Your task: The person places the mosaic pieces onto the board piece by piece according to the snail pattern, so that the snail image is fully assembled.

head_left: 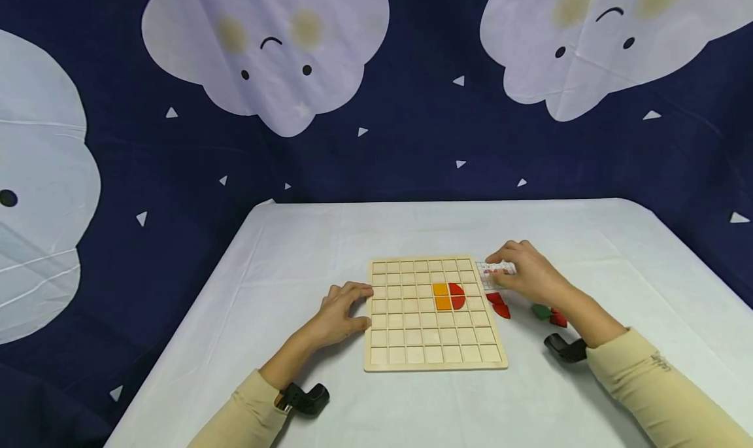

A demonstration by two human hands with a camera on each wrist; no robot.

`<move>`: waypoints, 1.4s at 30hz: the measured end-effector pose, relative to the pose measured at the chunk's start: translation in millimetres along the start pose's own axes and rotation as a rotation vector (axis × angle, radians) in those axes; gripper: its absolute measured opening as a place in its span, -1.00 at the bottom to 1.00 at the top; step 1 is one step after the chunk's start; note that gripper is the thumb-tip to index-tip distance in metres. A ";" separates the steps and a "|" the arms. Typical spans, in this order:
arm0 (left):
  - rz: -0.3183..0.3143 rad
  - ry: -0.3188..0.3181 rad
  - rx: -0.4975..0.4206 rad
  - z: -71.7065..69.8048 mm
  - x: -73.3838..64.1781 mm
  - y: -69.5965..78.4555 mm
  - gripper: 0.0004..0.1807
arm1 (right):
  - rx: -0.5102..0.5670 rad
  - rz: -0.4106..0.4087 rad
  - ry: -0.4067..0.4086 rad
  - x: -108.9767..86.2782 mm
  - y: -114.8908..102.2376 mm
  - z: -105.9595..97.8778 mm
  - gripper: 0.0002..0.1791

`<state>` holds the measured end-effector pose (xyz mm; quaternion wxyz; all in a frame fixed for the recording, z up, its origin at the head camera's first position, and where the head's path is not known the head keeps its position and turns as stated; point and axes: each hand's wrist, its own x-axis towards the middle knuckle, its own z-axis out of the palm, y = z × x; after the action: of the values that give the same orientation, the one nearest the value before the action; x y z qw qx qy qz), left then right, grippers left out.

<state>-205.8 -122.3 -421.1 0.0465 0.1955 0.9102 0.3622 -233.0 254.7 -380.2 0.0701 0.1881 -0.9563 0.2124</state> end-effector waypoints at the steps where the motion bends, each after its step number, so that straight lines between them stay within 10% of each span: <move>1: 0.001 0.000 0.000 0.0 0.1 -0.1 -0.43 | 0.004 0.025 -0.008 -1.5 7.2 -4.6 -0.64; 10: 0.007 -0.008 -0.004 0.1 1.0 -2.0 -0.42 | 0.006 0.167 -0.067 -15.8 68.6 -30.1 -0.56; 19: 0.015 0.000 -0.001 0.7 1.1 -1.6 -0.42 | -0.025 0.134 -0.074 -23.5 107.6 -29.3 -0.57; 42: 0.010 -0.009 0.000 -0.4 0.2 -1.1 -0.42 | -0.002 0.122 -0.105 -32.6 122.0 -27.0 -0.65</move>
<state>-206.4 -123.2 -421.6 0.0487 0.2019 0.9090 0.3613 -249.1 379.5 -409.2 0.0066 0.1403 -0.9686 0.2054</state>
